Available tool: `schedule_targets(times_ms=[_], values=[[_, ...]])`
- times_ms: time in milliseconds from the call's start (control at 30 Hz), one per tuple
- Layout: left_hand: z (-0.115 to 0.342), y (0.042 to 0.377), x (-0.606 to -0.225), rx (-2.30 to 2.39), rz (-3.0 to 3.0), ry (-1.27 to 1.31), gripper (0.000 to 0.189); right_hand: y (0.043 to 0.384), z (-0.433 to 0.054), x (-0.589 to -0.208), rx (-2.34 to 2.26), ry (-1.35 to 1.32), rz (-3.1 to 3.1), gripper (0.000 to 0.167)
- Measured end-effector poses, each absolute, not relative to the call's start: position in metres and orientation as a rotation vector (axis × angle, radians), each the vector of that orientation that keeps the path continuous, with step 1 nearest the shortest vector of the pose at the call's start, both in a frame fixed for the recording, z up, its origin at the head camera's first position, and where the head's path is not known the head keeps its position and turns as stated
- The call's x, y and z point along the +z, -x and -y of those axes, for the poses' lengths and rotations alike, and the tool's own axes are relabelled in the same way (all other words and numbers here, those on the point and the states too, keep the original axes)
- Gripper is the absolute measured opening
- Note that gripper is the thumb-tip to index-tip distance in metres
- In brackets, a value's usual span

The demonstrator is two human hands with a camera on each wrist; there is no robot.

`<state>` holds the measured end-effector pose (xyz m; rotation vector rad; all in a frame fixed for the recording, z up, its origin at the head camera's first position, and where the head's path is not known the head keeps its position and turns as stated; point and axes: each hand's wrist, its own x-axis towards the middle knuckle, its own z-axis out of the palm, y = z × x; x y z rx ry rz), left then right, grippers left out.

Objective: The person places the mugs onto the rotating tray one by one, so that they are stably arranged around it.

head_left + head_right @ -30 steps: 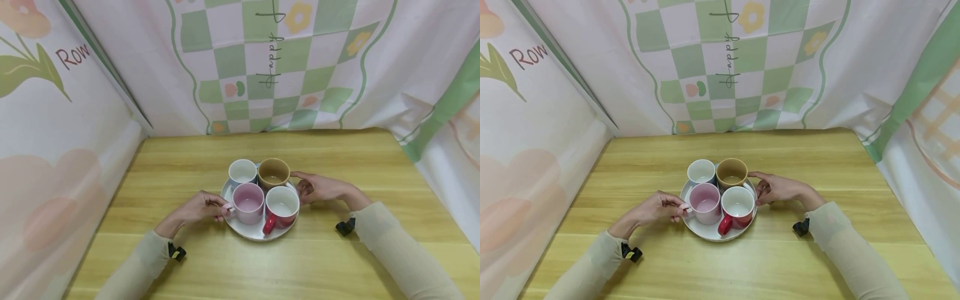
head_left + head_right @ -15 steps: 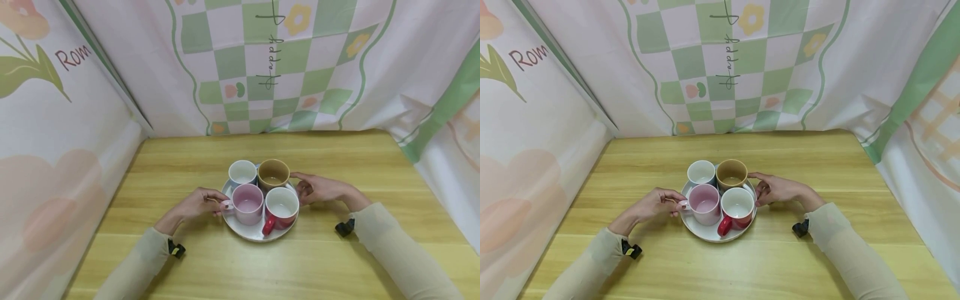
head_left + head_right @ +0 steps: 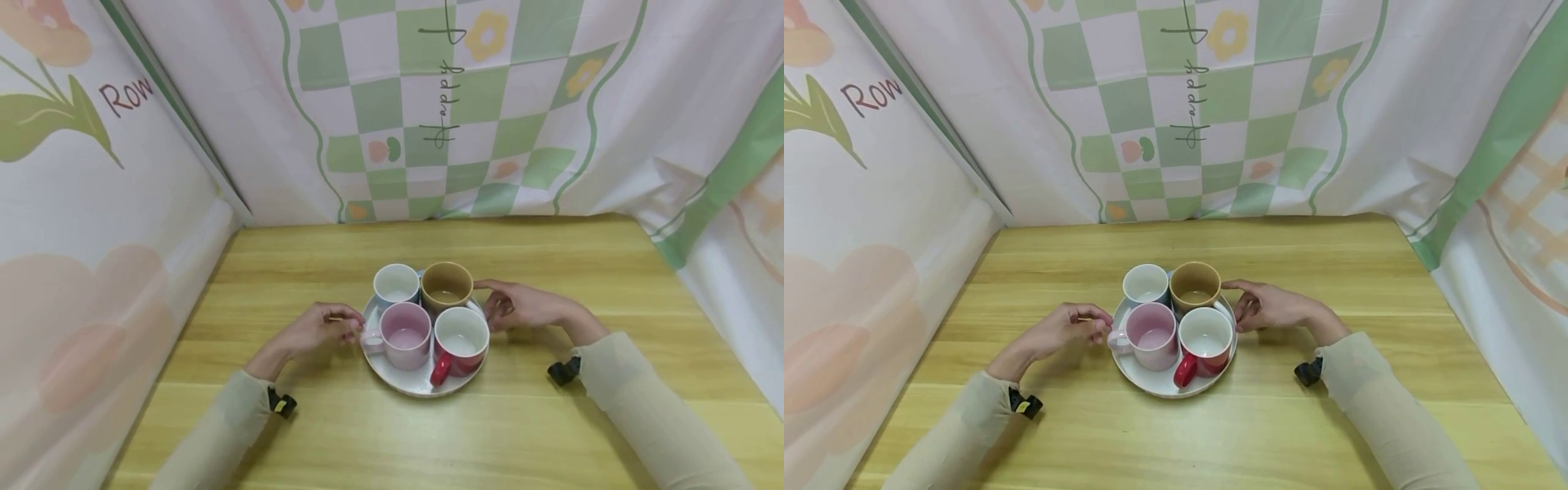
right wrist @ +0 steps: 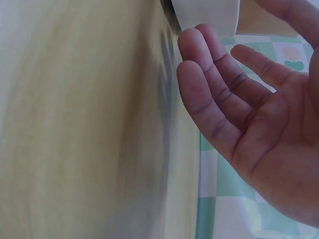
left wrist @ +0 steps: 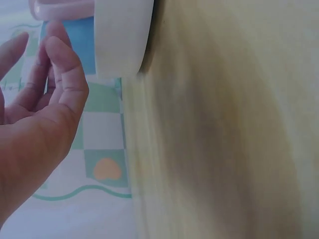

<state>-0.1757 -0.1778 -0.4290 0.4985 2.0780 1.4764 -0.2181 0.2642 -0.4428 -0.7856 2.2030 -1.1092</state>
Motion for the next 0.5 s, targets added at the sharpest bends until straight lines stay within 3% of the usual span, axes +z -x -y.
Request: schedule_targets(times_ms=[500], values=[[0.196, 0.197, -0.410, 1.372, -2.390, -0.455, 0.038, 0.223, -0.268, -0.431, -1.025, 0.868, -2.386, 0.049]])
